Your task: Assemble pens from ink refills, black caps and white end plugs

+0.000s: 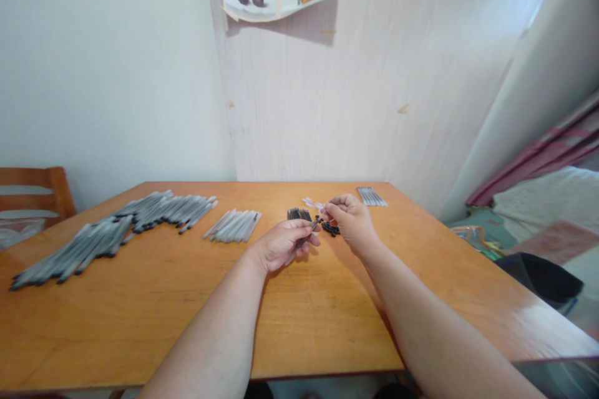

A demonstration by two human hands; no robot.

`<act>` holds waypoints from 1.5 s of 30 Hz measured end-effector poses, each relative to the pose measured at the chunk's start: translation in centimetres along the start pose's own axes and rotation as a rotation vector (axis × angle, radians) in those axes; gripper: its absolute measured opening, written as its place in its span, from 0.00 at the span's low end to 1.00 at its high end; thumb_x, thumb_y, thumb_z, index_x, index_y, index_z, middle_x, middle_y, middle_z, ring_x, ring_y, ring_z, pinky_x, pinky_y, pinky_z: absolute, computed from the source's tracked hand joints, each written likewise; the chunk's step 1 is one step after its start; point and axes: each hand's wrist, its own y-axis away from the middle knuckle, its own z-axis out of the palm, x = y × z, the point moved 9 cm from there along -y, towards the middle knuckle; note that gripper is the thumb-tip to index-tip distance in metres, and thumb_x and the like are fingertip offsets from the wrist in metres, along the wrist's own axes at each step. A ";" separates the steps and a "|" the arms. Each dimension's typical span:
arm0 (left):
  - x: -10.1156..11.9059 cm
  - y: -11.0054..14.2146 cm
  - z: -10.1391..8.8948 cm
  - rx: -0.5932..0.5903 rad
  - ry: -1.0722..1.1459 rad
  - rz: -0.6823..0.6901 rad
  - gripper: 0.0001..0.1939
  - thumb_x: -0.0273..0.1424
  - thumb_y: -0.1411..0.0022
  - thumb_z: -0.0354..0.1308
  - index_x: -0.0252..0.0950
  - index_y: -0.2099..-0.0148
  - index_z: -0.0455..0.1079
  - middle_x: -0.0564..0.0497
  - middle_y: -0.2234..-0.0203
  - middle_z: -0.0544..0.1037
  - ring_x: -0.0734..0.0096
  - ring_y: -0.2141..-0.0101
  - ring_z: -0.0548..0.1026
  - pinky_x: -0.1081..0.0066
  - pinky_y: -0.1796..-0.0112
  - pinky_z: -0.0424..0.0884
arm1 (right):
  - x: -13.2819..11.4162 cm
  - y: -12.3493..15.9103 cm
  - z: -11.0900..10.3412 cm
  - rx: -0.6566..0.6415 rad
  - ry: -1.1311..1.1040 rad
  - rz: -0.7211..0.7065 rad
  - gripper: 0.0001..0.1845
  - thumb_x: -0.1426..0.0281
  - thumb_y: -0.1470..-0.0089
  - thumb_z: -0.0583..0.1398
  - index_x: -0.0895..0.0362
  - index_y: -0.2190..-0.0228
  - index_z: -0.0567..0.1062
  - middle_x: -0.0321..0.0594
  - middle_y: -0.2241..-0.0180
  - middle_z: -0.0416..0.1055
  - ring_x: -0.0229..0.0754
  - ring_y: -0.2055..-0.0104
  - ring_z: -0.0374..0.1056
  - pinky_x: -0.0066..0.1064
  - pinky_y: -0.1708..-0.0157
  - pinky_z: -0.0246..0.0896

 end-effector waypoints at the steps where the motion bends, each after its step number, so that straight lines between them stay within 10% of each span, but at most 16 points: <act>1: 0.1 0.0 0.0 0.003 0.005 0.004 0.14 0.33 0.45 0.65 0.30 0.58 0.74 0.43 0.70 0.78 0.80 0.79 0.69 0.78 0.78 0.55 | 0.2 0.0 0.2 -0.020 0.021 -0.002 0.13 0.61 0.53 0.64 0.56 0.69 0.70 0.38 0.75 0.75 0.37 0.76 0.68 0.27 0.77 0.59; 45: 0.5 0.0 -0.3 0.040 -0.017 0.030 0.11 0.35 0.44 0.64 0.32 0.63 0.72 0.47 0.72 0.77 0.81 0.80 0.66 0.78 0.78 0.55 | 0.6 1.1 2.5 -0.220 0.132 0.033 0.15 0.60 0.48 0.57 0.59 0.72 0.74 0.40 0.75 0.74 0.39 0.72 0.70 0.28 0.73 0.60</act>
